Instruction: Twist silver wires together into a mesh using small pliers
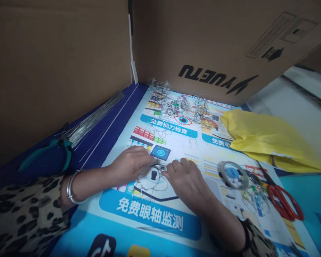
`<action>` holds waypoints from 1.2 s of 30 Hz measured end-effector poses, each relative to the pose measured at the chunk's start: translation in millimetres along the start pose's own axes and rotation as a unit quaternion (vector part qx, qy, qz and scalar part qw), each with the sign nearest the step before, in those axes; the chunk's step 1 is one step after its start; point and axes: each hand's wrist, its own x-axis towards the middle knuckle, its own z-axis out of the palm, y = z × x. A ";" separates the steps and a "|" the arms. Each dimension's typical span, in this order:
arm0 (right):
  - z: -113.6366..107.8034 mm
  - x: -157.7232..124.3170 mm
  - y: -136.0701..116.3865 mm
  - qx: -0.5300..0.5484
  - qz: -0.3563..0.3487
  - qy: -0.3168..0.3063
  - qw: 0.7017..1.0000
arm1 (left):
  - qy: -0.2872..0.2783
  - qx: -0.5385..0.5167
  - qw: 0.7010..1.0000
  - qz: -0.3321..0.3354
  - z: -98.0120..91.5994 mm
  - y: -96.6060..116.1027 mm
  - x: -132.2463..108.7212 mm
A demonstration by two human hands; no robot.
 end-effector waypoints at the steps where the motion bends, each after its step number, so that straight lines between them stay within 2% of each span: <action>1: -0.4 -0.2 -0.3 -0.002 0.001 0.000 1.000 | -0.002 0.000 1.000 0.000 -0.2 0.2 -0.1; 7: -1.8 -0.6 -1.5 -0.012 0.002 -0.007 1.000 | -0.019 0.000 1.000 -0.007 -1.5 1.5 0.1; 17: 0.3 -3.8 -8.4 -0.012 0.028 0.008 1.000 | -0.011 0.005 1.000 -0.002 -3.0 3.5 2.0; 36: 0.6 -1.8 -4.5 -0.005 0.013 -0.002 1.000 | -0.015 0.003 1.000 -0.012 -3.2 4.3 2.2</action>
